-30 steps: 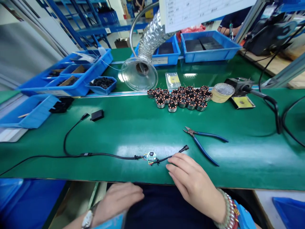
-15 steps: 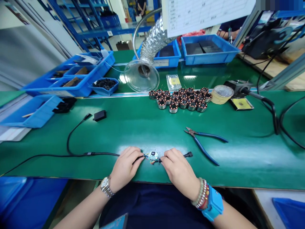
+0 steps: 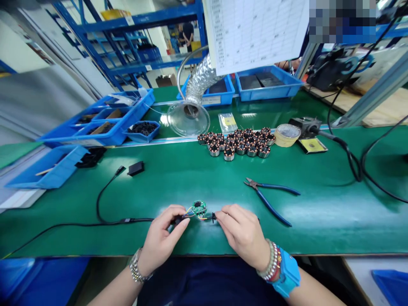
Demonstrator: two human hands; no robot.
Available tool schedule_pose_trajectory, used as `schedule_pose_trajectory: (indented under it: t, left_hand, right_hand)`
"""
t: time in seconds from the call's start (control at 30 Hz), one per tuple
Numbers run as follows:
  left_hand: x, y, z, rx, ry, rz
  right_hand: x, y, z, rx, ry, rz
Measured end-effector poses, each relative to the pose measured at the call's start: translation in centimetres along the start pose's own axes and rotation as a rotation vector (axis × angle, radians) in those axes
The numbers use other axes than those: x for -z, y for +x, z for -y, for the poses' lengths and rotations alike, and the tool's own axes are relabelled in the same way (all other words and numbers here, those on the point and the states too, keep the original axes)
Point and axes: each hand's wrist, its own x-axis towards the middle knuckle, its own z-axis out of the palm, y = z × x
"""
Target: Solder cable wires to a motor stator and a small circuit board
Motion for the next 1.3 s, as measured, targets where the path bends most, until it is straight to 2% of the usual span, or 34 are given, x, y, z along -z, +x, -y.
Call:
schedule_pose_trajectory:
  t: [0.1, 0.2, 0.33, 0.47, 0.67, 1.3]
  left_hand:
    - [1.6, 2.4, -1.4, 0.162, -0.223, 0.123]
    - [2.9, 4.8, -2.1, 0.246, -0.379, 0.230]
    - [2.8, 6.5, -1.4, 0.276, -0.522, 0.246]
    - [1.6, 6.6, -0.1, 0.301, -0.645, 0.164]
    - [1.4, 6.5, 0.5, 0.433, -0.722, 0.178]
    - [1.9, 6.1, 1.0, 0.382, -0.781, 0.248]
  right_hand:
    - [1.0, 2.2, -0.4, 0.088, -0.033, -0.085]
    - [1.6, 4.2, -1.0, 0.153, -0.045, -0.147]
    - [1.1, 5.0, -2.1, 0.155, -0.014, -0.174]
    - [-0.1, 4.5, -3.0, 0.109, 0.045, -0.113]
    - [-0.7, 4.1, -3.1, 0.079, 0.050, -0.057]
    - [-0.3, 3.9, -2.8, 0.116, -0.004, -0.073]
